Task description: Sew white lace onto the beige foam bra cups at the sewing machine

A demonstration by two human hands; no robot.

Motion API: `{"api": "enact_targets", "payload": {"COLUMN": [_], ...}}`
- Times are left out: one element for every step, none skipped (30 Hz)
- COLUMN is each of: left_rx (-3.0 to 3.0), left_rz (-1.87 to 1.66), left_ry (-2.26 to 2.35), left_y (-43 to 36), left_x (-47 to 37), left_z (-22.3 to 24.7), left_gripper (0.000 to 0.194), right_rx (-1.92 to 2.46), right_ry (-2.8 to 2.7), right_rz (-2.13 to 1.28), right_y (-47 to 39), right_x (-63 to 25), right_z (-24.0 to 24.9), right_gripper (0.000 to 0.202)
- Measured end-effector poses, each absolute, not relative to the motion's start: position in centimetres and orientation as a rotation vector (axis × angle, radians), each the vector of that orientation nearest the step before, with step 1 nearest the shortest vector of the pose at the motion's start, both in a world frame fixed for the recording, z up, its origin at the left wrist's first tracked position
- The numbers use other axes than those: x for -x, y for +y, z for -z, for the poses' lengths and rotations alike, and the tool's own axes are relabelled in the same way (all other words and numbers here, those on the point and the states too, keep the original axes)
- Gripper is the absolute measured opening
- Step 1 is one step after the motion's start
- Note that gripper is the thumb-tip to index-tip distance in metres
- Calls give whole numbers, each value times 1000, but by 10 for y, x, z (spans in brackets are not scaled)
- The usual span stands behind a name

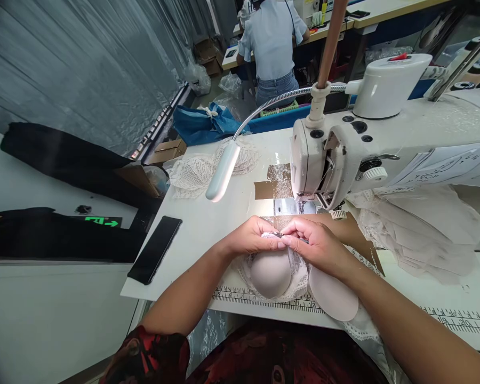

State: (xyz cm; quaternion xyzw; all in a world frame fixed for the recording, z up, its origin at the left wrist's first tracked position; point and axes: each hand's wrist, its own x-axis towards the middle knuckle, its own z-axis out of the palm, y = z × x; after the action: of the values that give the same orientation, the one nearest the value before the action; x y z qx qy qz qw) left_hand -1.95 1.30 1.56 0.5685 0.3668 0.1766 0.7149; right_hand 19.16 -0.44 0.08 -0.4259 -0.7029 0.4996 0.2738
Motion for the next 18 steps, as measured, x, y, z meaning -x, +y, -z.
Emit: {"api": "enact_targets", "payload": {"left_rx": [-1261, -1265, -1270, -1275, -1279, -1279, -1275, -1269, -1263, -1263, -1279, -1314, -1368, -1442, -1539, -1649, -1756, -1847], "left_rz": [-380, -371, -369, -369, -372, -376, -381, -384, -382, -374, -361, -343, -320, -292, -257, -208, -149, -91], "left_ry": [821, 834, 850, 869, 887, 899, 904, 902, 894, 882, 869, 860, 859, 868, 889, 922, 957, 988], "left_y": [13, 13, 13, 12, 12, 12, 13, 13, 14, 15, 15, 16, 16, 15, 14, 12, 10, 8], "left_x": [19, 19, 19, 19, 19, 20, 21, 23, 26, 29, 33, 36, 39, 40, 41, 40, 39, 37], "left_z": [-16, -16, -16, -15, -15, -15, -15, -16, -17, -17, -18, -19, -20, -21, -22, -23, -24, -26], "left_gripper": [43, 43, 41, 39, 39, 39, 39, 39, 38, 37, 37, 38, 39, 40, 40, 35, 28, 21], "right_rx": [1157, 1166, 1180, 1197, 1221, 1256, 1308, 1376, 1456, 1547, 1636, 1717, 1786, 1851, 1906, 1927, 1932, 1902], "right_ry": [-1895, -1883, -1857, -1825, -1795, -1778, -1782, -1811, -1862, -1915, -1967, -2009, -2011, -2039, -2080, -2124, -2134, -2133], "right_rz": [-1331, -1333, -1343, -1356, -1376, -1401, -1415, -1407, -1389, -1325, -1250, -1199, -1149, -1106, -1079, -1060, -1004, -947], "right_y": [-4, -4, -4, -3, -3, -2, -2, -3, -5, -8, -11, -16, -22, -28, -34, -40, -45, -49], "right_x": [-190, -189, -189, -189, -191, -194, -199, -206, -214, -224, -235, -245, -255, -264, -271, -275, -278, -278], "right_z": [0, 1, 1, 0, -1, -4, -8, -13, -17, -20, -22, -23, -21, -18, -13, -8, -4, 0], "right_gripper": [30, 30, 31, 33, 35, 36, 38, 39, 41, 43, 47, 51, 50, 46, 43, 38, 33, 32]}}
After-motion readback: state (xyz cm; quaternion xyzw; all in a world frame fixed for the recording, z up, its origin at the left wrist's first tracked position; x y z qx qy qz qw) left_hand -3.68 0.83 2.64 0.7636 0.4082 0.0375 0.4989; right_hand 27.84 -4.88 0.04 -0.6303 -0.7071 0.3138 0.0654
